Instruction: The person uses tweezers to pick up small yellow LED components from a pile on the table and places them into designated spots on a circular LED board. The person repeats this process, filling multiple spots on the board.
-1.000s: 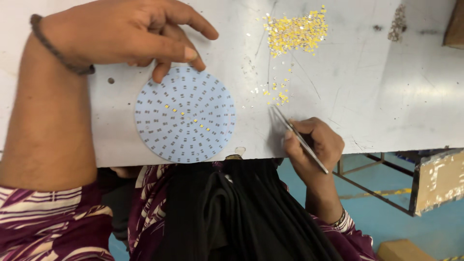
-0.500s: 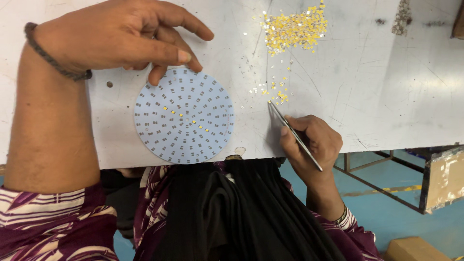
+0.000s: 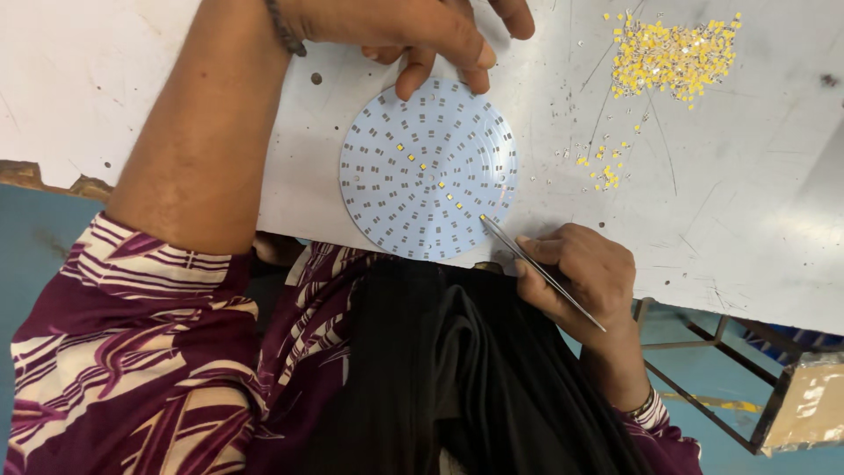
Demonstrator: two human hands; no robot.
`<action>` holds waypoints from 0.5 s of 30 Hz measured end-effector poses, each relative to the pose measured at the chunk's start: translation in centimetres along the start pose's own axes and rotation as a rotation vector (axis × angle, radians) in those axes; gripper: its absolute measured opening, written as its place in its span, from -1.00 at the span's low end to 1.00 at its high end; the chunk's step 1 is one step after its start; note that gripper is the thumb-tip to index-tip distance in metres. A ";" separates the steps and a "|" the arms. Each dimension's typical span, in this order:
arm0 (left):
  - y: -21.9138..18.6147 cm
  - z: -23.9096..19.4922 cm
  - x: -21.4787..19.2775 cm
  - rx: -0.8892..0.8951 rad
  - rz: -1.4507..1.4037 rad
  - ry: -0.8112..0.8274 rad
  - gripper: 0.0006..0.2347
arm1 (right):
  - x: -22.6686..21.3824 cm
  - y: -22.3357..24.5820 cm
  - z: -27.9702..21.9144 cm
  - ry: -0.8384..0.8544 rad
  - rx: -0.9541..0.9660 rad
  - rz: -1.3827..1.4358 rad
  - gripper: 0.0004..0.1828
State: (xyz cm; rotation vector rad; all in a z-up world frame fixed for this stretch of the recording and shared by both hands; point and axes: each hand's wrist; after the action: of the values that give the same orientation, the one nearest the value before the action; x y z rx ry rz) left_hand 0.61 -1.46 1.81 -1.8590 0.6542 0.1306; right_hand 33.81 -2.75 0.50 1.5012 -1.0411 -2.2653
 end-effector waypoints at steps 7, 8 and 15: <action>1.7 1.2 -0.2 0.085 -0.106 0.096 -0.56 | -1.4 -0.2 -1.2 -0.076 0.077 0.026 -0.84; 1.9 1.5 -0.3 0.124 -0.148 0.132 -0.56 | -1.9 -0.6 -1.6 -0.132 0.112 0.031 -0.85; 2.3 2.0 -0.5 0.087 -0.098 0.183 -0.57 | -3.4 -3.1 -3.7 -0.288 0.327 -0.148 -0.85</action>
State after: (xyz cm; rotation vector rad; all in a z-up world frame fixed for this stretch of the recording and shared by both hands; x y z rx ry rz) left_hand -0.50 -0.07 -0.73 -1.8287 0.6813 -0.1315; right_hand 39.21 -0.24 0.03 1.4330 -1.4891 -2.5699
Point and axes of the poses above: each hand's wrist, its own z-axis towards the middle knuckle, its own x-axis out of the palm, y = z × x, and after that the axes turned 7 degrees about -x, right-handed
